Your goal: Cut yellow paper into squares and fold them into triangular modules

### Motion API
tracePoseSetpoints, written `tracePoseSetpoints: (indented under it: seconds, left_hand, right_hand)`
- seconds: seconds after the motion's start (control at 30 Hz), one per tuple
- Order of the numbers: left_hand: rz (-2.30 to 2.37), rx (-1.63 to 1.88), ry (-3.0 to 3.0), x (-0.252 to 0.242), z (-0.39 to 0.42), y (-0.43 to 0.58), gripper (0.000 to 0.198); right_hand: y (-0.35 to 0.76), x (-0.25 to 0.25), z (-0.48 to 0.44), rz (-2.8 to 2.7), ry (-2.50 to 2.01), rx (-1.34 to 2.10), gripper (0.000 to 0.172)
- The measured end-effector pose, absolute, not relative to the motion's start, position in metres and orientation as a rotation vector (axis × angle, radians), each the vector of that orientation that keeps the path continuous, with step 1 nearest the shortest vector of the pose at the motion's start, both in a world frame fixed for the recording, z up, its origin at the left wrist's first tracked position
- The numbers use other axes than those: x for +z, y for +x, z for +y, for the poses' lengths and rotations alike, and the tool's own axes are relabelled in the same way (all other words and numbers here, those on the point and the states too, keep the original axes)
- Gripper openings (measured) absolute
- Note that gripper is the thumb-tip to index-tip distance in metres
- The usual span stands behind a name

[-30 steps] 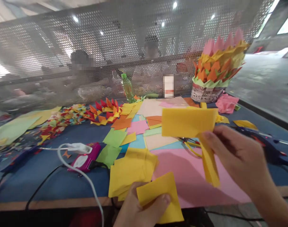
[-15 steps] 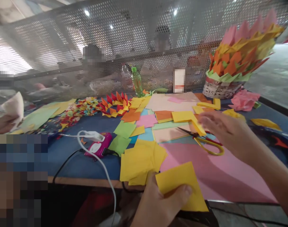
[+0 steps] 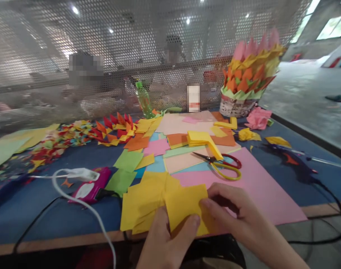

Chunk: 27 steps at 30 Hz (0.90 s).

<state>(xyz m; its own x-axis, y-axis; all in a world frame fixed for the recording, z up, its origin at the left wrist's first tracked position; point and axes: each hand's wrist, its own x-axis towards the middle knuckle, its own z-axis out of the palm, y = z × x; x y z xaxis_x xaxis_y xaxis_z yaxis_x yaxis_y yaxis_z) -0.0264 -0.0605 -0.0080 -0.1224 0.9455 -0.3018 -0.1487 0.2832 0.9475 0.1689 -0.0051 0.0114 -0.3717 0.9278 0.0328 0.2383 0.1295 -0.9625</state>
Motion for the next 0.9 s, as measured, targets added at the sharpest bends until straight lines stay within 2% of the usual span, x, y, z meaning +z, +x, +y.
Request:
tracePoseSetpoints:
  seconds: [0.17,0.33,0.5,0.73,0.9]
  left_hand:
    - [1.286,1.191,0.824,-0.004,-0.054,-0.025,0.055]
    - [1.265,1.280,0.915,0.005,-0.039,-0.019,0.050]
    - [1.339,1.325,0.872,0.012,-0.032,-0.016,0.054]
    - [1.459,1.421,1.121,0.014,-0.022,-0.018,0.028]
    - [1.523,1.477,1.236,0.010,-0.016,-0.024,0.022]
  right_hand:
    - [0.171,0.014,-0.009,-1.662,-1.163,1.247,0.042]
    - [0.171,0.011,-0.009,-1.607,-1.149,1.269,0.041]
    - [0.173,0.003,-0.008,-1.550,-1.129,1.321,0.042]
    - [0.182,-0.006,-0.008,-1.444,-1.199,1.248,0.042]
    - [0.204,-0.008,-0.009,-1.329,-1.296,1.066,0.040]
